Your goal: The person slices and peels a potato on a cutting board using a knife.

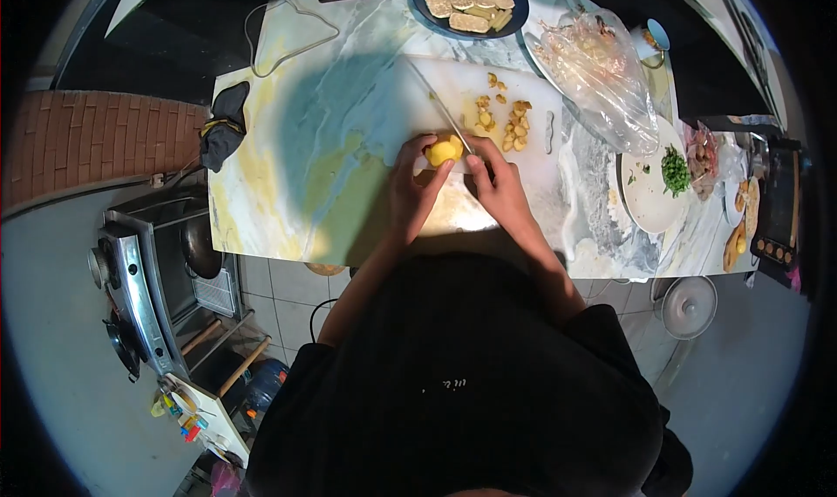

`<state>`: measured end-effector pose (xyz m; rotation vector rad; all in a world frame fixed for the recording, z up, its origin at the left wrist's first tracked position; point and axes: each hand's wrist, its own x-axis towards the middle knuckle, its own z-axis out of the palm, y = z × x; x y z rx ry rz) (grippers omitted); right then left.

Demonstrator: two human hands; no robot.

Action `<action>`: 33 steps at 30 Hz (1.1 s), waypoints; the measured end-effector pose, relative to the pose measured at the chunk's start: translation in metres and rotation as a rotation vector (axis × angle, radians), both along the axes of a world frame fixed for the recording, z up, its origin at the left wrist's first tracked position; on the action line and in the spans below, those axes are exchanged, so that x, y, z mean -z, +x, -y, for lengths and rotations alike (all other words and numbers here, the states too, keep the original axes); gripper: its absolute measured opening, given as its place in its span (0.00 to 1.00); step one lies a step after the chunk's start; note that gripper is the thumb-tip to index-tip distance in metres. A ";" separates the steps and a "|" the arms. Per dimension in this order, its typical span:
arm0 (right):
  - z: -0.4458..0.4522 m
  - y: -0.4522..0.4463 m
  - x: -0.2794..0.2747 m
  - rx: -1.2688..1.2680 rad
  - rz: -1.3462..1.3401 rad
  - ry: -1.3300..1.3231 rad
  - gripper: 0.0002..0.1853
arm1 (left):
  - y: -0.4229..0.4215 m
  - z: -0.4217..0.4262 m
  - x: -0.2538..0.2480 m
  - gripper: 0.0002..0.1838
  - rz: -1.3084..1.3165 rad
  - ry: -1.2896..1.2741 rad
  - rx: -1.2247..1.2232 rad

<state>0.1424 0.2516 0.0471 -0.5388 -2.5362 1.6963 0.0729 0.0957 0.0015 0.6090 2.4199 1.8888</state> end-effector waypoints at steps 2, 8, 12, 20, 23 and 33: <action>-0.001 0.001 -0.003 0.072 -0.002 -0.018 0.18 | -0.004 0.000 -0.004 0.27 -0.021 0.004 0.024; -0.017 0.012 0.003 0.177 0.015 -0.012 0.19 | 0.009 0.071 -0.124 0.44 -0.061 -0.397 0.434; -0.026 0.020 0.018 0.200 0.042 -0.035 0.20 | 0.016 0.093 -0.189 0.41 0.426 0.259 1.312; -0.005 0.021 -0.024 0.019 0.015 0.055 0.28 | 0.032 0.091 -0.257 0.16 -0.125 0.769 1.544; 0.003 0.014 -0.009 -0.032 0.048 -0.013 0.30 | 0.041 0.062 -0.283 0.12 -0.132 0.682 1.618; -0.007 0.023 0.001 -0.004 -0.022 0.014 0.25 | 0.061 0.073 -0.291 0.10 -0.269 0.593 1.387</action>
